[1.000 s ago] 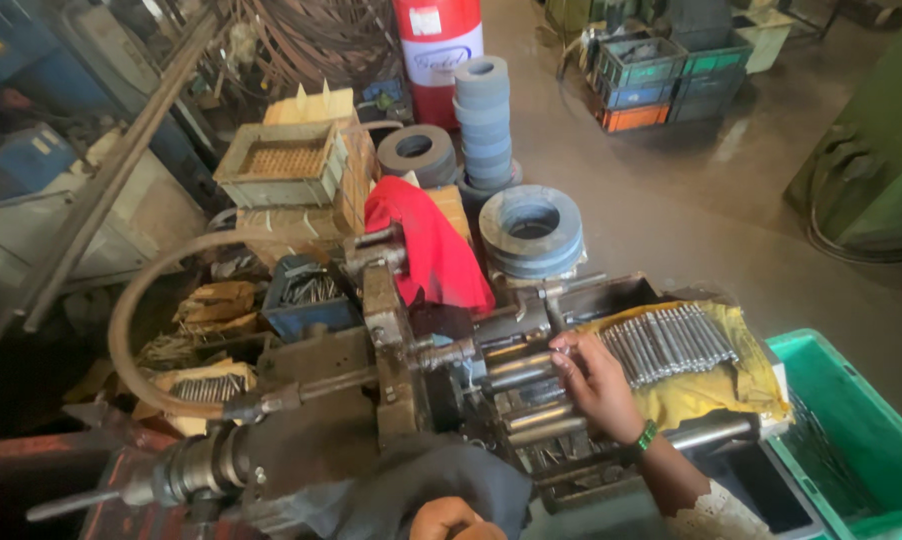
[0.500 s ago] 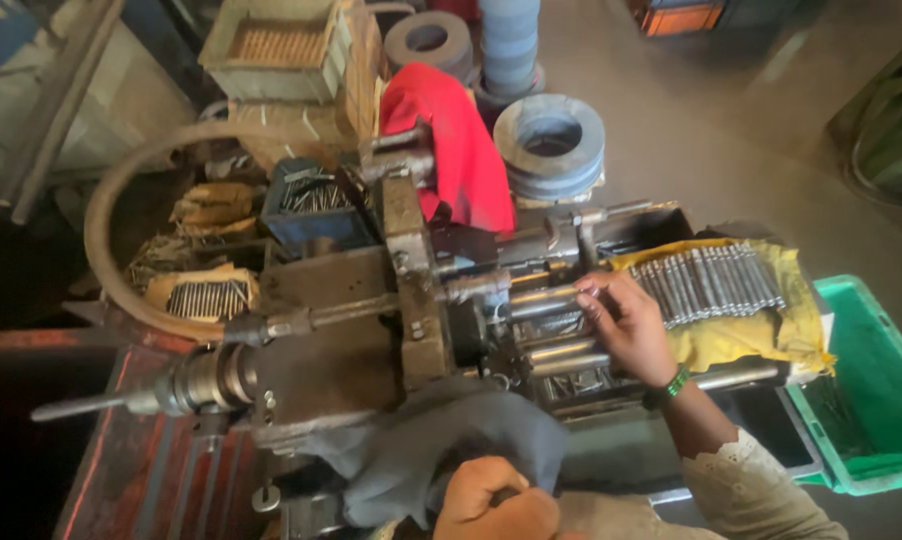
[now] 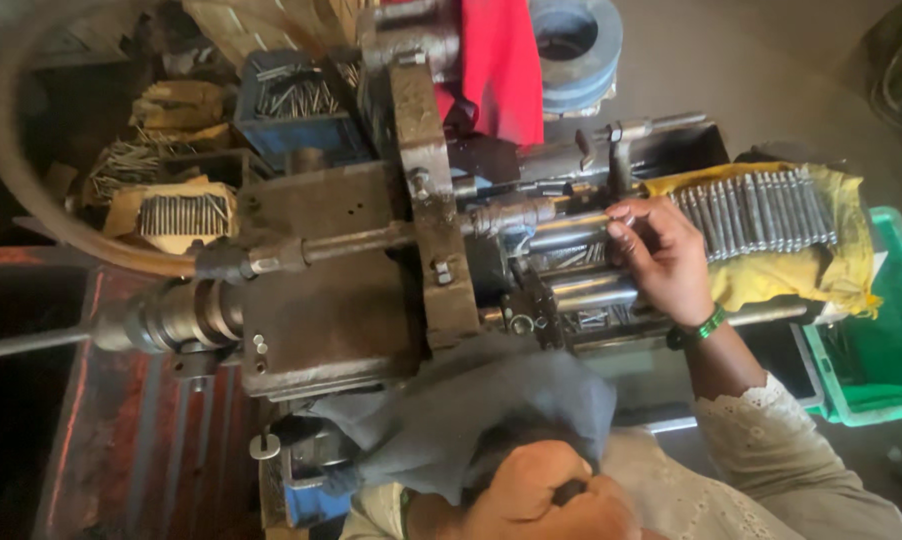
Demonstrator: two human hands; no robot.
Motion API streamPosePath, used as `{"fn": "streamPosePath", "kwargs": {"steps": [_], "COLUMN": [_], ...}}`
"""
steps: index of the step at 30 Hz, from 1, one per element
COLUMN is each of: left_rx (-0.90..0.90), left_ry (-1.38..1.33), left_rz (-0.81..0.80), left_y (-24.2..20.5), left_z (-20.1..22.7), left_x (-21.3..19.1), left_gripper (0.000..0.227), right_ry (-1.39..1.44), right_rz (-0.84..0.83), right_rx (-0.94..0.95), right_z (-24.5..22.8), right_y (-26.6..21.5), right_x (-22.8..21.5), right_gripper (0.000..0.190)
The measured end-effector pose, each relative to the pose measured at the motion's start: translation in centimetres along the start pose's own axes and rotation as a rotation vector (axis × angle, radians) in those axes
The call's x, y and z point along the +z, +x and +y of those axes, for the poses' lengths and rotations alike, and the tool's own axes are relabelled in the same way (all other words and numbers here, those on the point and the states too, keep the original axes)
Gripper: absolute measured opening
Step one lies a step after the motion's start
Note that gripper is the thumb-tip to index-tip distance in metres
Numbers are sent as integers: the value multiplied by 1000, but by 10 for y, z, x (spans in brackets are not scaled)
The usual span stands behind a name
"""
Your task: The person operates a manual metal forming machine in a workshop. They repeatedly insert small metal rods into the machine, pull a lever to activate the forming cycle, and then remove the finished metal pieces, placing them into a green plastic bin.
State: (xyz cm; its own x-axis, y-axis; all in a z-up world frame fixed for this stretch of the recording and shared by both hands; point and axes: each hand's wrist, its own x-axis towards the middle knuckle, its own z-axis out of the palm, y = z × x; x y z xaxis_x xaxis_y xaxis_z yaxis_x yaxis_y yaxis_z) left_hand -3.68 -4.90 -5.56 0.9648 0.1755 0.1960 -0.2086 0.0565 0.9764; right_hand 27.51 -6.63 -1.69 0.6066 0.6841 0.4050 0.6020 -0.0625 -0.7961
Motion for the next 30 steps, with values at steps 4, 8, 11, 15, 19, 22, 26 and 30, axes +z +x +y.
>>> {"fn": "streamPosePath", "kwargs": {"steps": [4, 8, 11, 15, 19, 22, 26, 30], "left_rx": [2, 5, 9, 6, -21, -47, -48, -19], "left_ry": [-1, 0, -11, -13, -33, -97, 65, -10], "left_rz": [-15, -16, -18, -16, -15, -57, 3, -73], "left_y": [-1, 0, 1, 4, 11, 14, 9, 13], "left_z": [7, 9, 6, 4, 5, 6, 9, 9], "left_x": [2, 5, 8, 12, 11, 10, 16, 15], "left_gripper": [20, 20, 20, 21, 22, 23, 28, 27], "right_ry": [13, 56, 105, 28, -21, -112, -27, -87], "right_rz": [-8, -27, -26, -31, -29, -14, -22, -11], "right_rx": [8, 51, 64, 20, 13, -52, 41, -13], "right_z": [-1, -2, 0, 1, -1, 0, 3, 1], "right_y": [1, 1, 1, 0, 2, 2, 1, 1], "right_x": [0, 1, 2, 1, 2, 1, 2, 1], "right_gripper": [14, 14, 14, 14, 15, 15, 14, 15]}}
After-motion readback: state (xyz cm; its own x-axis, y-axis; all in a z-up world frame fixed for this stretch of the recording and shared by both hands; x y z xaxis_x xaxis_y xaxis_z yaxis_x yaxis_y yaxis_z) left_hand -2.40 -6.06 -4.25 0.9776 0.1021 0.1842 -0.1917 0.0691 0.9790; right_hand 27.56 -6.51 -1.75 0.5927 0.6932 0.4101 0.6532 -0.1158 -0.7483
